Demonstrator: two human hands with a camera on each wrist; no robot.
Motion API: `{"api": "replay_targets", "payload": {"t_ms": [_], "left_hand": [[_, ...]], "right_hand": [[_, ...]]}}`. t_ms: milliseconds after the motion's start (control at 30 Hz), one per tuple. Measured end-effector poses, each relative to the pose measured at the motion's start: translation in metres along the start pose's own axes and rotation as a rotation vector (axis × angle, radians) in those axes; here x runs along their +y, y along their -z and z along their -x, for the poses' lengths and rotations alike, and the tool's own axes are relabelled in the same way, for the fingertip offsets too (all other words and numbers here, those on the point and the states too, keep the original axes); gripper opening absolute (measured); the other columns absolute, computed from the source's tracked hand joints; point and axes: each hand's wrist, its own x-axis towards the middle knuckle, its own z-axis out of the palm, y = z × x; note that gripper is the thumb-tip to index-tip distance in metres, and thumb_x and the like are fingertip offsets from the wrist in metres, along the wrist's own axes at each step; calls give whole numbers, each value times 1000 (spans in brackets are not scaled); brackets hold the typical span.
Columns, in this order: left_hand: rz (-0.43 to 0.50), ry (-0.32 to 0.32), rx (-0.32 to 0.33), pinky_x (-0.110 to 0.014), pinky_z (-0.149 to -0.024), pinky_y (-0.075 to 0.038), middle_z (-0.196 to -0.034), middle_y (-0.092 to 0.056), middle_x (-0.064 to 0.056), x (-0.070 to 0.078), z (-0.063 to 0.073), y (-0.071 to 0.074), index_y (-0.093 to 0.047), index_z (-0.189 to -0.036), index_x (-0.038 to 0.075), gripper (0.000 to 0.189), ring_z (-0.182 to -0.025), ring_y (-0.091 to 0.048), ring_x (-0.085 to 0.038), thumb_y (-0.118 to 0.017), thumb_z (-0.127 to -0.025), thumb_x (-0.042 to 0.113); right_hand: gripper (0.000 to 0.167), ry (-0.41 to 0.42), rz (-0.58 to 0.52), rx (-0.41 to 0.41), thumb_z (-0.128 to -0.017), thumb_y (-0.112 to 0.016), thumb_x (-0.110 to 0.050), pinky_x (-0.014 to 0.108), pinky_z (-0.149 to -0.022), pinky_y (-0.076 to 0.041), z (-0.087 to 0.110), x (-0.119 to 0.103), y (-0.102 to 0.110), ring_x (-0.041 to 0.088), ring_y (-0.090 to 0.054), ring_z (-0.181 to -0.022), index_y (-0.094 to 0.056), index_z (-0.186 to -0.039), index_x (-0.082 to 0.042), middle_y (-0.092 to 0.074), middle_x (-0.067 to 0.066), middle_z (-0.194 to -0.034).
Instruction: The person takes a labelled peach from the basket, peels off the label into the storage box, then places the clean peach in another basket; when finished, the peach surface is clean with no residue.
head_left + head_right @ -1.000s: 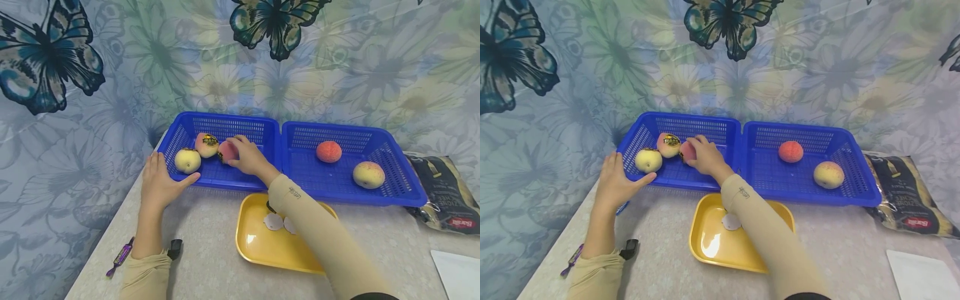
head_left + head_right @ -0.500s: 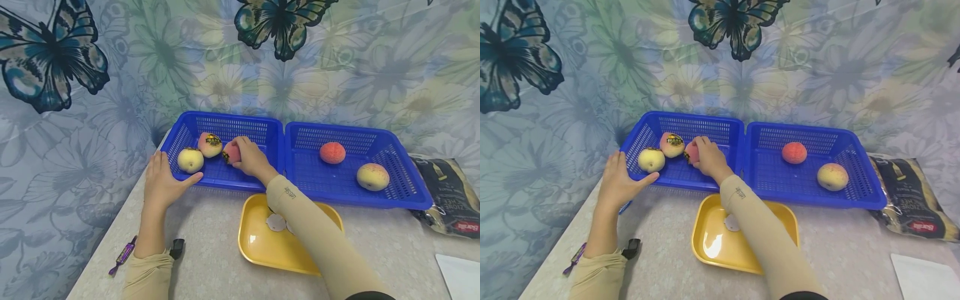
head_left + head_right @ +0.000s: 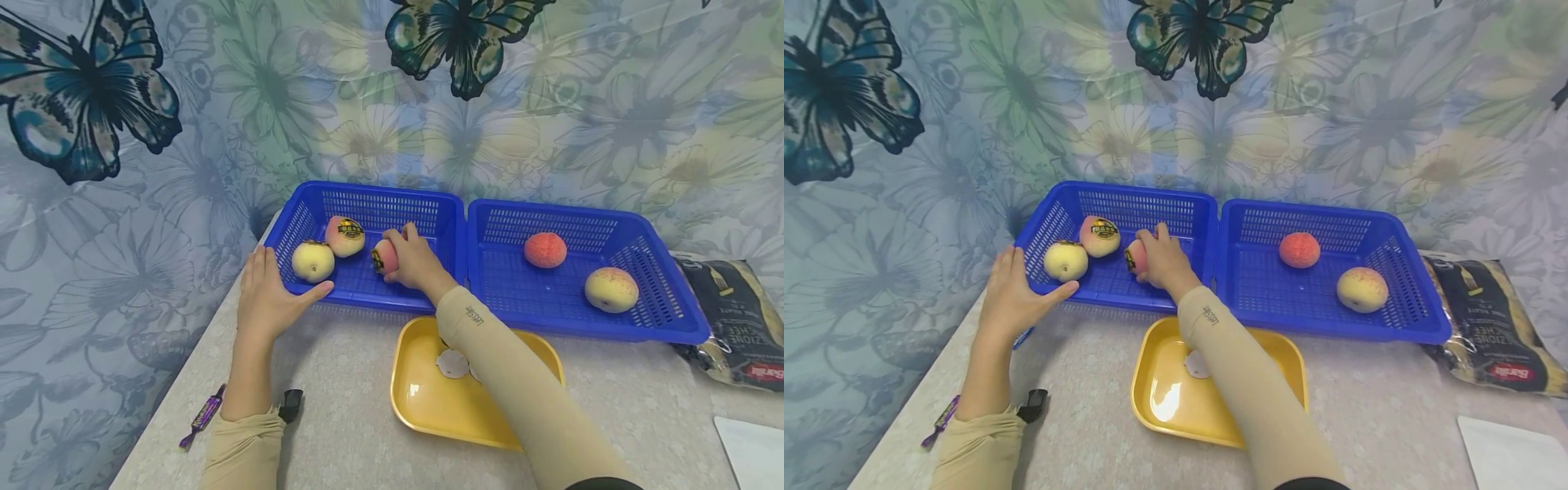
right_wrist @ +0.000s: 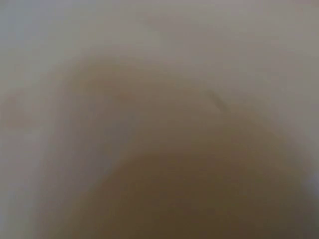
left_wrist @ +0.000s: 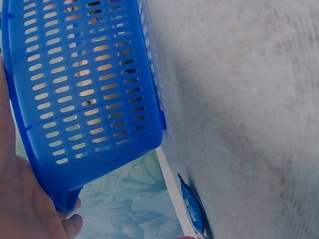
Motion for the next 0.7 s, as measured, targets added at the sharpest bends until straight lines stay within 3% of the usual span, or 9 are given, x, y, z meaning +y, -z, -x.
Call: {"api": "replay_targets", "payload": {"t_ms": [167, 400, 700], "left_hand": [[-3, -2, 4, -67, -119, -9, -166, 3, -22, 0, 0, 0, 0, -157, -4, 137, -153, 1, -44, -63, -72, 82], [-1, -8, 10, -67, -119, -10, -166, 0, -23, 2, -2, -3, -1, -157, -4, 137, -153, 1, -44, -64, -71, 82], [4, -5, 14, -68, -119, -11, -166, 0, -24, 1, -1, -2, -2, -157, -5, 136, -152, -1, -46, -64, -72, 81]], "right_hand": [[88, -39, -49, -53, -74, -89, -16, 50, -102, -49, -2, 0, -2, 35, -54, -122, -35, -143, -19, -43, 11, -144], [87, -43, -18, -79, -76, -87, -20, 54, -96, -52, -2, 3, -1, 44, -52, -121, -39, -149, -24, -34, 15, -145], [84, 95, -121, 8, -78, -85, -24, 44, -96, -54, 7, -4, 12, 31, -58, -116, -37, -147, -17, -40, 13, -146]]}}
